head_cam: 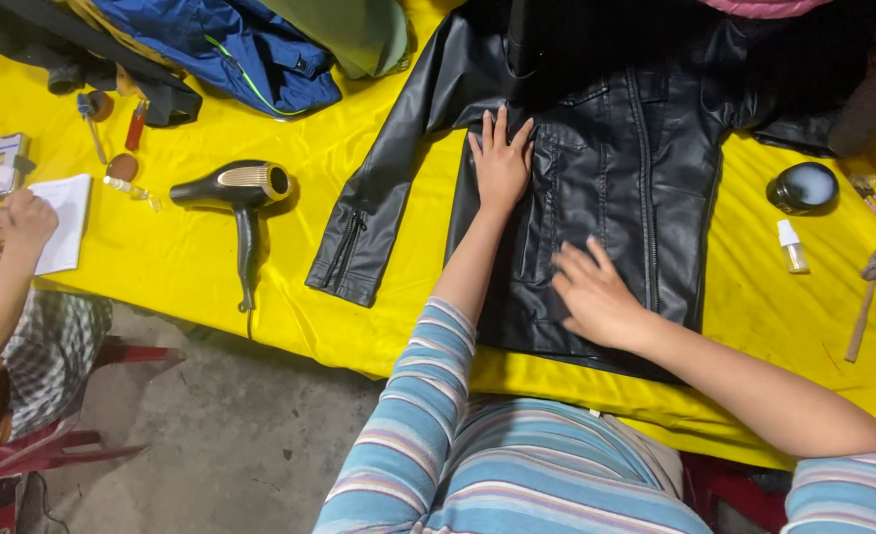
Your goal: Polishing a black leather jacket with a small sponge
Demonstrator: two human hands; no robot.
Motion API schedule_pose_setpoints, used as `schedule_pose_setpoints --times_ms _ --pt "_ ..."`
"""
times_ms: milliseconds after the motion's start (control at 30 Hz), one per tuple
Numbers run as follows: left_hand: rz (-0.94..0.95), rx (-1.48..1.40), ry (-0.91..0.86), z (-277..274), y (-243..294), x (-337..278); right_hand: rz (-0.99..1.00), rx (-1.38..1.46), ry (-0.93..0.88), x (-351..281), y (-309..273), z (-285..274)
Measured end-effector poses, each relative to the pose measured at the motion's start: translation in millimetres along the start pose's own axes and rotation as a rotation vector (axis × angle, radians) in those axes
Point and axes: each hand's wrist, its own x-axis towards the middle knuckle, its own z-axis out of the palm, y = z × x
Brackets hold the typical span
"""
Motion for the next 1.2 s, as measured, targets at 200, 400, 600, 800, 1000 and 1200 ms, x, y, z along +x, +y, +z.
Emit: schedule_pose_setpoints --times_ms 200,400,600,800,1000,1200 --pt "-0.007 -0.027 0.002 -10 4 0 -0.337 0.523 -0.632 36 59 3" --pt "-0.010 -0.033 -0.034 -13 5 0 -0.121 0.781 -0.630 106 137 35" --pt "-0.024 -0.047 -0.055 -18 6 1 0.286 0.469 -0.293 166 202 33" --pt "-0.027 -0.062 -0.045 -21 8 1 0.435 0.202 0.556 168 175 40" --pt "-0.014 -0.041 -0.028 -17 6 1 0.139 -0.126 0.694 141 133 73" --pt "-0.014 -0.026 -0.024 -18 6 1 0.123 -0.088 0.589 88 76 65"
